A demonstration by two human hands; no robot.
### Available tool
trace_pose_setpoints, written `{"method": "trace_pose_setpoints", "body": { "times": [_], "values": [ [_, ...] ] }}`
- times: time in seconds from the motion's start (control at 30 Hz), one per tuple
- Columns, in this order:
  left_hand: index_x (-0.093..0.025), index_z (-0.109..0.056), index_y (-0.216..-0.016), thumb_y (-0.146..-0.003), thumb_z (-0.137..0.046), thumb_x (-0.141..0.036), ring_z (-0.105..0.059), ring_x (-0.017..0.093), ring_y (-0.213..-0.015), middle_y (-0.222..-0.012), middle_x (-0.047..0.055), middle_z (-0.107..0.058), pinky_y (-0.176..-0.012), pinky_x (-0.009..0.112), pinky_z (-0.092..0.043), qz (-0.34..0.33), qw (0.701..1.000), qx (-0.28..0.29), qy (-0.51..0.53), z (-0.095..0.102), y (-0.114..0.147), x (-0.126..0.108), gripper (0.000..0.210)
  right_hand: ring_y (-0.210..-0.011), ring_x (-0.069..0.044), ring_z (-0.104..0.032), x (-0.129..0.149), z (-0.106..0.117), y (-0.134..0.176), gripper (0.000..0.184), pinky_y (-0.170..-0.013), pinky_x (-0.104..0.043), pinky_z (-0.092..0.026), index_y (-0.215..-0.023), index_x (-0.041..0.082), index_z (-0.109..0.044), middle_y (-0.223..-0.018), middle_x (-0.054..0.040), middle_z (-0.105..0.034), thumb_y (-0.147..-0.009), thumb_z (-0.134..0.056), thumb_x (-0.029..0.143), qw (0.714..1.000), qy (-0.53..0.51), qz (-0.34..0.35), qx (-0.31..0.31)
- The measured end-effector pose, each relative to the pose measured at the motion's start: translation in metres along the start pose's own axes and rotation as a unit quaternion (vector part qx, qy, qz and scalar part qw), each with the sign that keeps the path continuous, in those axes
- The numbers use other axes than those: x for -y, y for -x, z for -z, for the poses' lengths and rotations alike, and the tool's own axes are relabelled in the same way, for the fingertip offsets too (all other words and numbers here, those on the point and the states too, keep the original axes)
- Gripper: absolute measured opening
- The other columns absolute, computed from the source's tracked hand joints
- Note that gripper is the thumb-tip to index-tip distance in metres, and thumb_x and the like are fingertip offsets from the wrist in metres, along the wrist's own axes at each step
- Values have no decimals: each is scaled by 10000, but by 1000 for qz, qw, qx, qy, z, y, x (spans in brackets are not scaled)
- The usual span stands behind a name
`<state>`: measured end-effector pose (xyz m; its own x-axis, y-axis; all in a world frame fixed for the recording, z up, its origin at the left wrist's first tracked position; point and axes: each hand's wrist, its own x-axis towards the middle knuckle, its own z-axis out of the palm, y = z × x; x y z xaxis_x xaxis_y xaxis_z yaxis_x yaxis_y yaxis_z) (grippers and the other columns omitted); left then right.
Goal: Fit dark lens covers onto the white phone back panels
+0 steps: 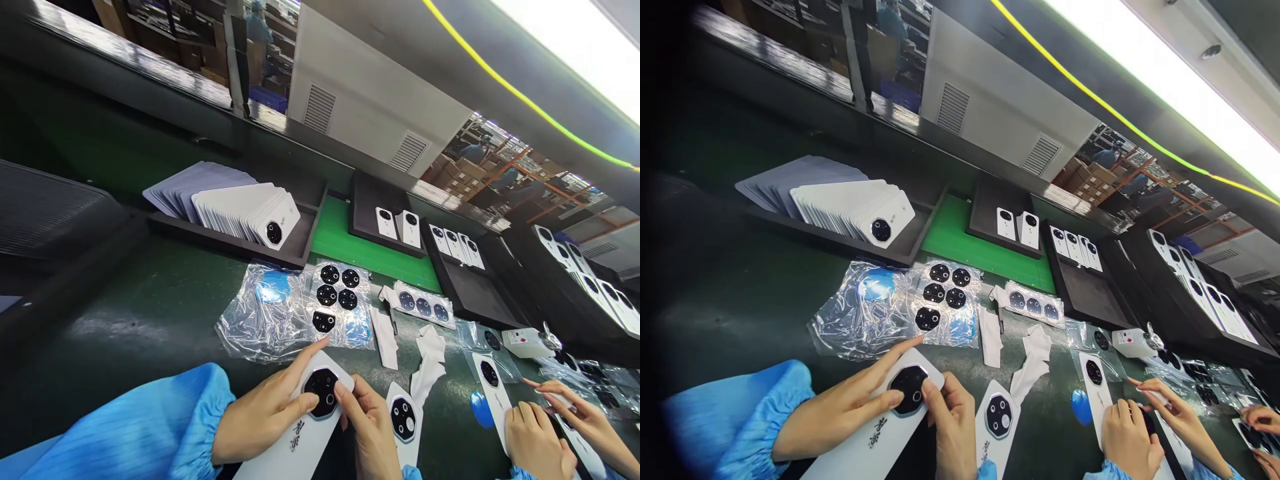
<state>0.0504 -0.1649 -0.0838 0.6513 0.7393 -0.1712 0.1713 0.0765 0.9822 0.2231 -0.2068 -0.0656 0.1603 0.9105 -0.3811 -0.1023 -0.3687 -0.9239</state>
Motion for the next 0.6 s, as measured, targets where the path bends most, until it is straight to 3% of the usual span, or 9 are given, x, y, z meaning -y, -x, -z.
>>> {"method": "trace_pose_setpoints", "body": {
  "times": [0.2, 0.33, 0.47, 0.6],
  "values": [
    [-228, -244, -1486, -874, -472, -315, -383, 246, -1353, -1444, 44, -472, -1085, 321, -341, 22, 1000, -16, 7, -6, 5, -5, 658, -540, -79, -256, -3, -6, -1, 520, -512, -213, -235, -594, 198, -415, -546, 80, -336, -626, -769, 577, 998, -44, -35, -12],
    [-221, -304, -1428, -820, -532, -353, -559, 254, -1119, -1192, 59, -626, -965, 339, -418, 38, 999, 4, 27, -5, 2, -6, 663, -560, -86, -264, -13, -6, -7, 569, -522, -216, -268, -595, 207, -383, -564, 75, -337, -617, -734, 654, 999, -34, -18, -12],
    [-190, -530, -1140, -808, -529, -492, -587, 216, -874, -954, 29, -616, -785, 305, -459, 44, 995, 11, 93, 6, -10, -10, 450, -554, -94, -262, -10, -3, -11, 598, -503, -218, -265, -577, 211, -370, -553, 75, -301, -657, -634, 742, 998, 60, 28, 20],
    [-170, -633, -907, -812, -534, -515, -580, 213, -866, -872, 28, -636, -784, 296, -430, 26, 996, 0, 80, 17, -18, -15, 371, -572, -97, -300, 3, -8, -3, 559, -531, -211, -289, -614, 188, -470, -588, 63, -353, -707, -617, 719, 992, 104, 42, 54]
  ]
}}
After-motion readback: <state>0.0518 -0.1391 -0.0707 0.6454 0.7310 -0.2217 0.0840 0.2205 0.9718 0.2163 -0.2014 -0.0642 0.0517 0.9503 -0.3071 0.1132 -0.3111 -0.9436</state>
